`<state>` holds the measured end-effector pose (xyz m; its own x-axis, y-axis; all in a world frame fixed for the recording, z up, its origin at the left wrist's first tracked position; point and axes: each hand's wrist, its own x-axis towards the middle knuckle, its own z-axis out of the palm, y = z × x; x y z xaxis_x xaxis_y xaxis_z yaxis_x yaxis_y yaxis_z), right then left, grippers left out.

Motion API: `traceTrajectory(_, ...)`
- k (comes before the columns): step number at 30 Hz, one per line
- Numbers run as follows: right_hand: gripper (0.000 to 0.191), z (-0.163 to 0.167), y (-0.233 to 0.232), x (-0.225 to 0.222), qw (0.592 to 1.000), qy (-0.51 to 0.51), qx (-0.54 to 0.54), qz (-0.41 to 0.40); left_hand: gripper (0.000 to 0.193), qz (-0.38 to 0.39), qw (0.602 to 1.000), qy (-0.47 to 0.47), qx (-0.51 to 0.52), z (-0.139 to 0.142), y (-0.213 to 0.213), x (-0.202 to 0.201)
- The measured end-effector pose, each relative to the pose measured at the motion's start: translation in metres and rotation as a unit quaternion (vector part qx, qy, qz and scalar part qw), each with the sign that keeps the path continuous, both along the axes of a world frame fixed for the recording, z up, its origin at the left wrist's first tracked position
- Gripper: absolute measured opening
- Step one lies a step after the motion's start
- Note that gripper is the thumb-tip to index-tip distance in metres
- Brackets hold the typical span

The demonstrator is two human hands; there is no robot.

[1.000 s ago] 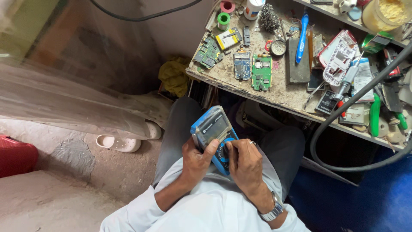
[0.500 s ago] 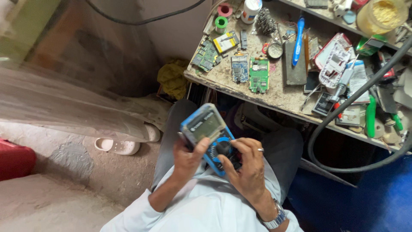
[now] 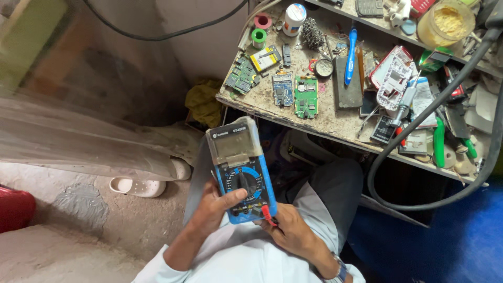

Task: The person uses a soldering iron and tweezers to work on a small green circuit board, then uses a multimeter to test electrical continuity on the board and other components on the workbench.

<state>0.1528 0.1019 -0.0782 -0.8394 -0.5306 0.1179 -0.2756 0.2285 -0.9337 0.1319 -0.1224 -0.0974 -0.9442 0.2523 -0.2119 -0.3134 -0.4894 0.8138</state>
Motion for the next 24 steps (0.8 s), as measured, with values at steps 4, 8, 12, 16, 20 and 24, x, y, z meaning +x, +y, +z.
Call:
traceTrajectory(4, 0.026, 0.031, 0.018, -0.014, 0.969, -0.053, 0.232, 0.07, 0.061, -0.044, 0.962, 0.054, -0.264, 0.036, -0.044, -0.021)
traceTrajectory(8, 0.02, 0.084, 0.044, -0.016, 0.959, -0.019, 0.264, 0.101, 0.078, -0.178, 0.801, 0.13, -0.557, 0.085, -0.088, -0.041)
traceTrajectory(12, 0.018, 0.124, 0.041, -0.018, 0.97, 0.143, 0.182, 0.074, 0.07, -0.288, 0.692, 0.184, -0.636, 0.111, -0.078, -0.044)
traceTrajectory(16, 0.021, 0.125, 0.023, -0.055, 0.962, 0.247, 0.115, 0.015, 0.053, -0.341, 0.693, 0.295, -0.562, 0.116, -0.047, -0.044)
traceTrajectory(20, 0.019, 0.08, 0.004, -0.105, 0.992, 0.098, 0.078, 0.001, 0.048, -0.351, 0.714, 0.347, -0.496, 0.117, -0.047, -0.043)
traceTrajectory(24, 0.026, 0.03, -0.003, -0.09, 0.996, 0.027, -0.048, 0.071, 0.047, -0.268, 0.798, 0.292, -0.453, 0.106, -0.071, -0.047)
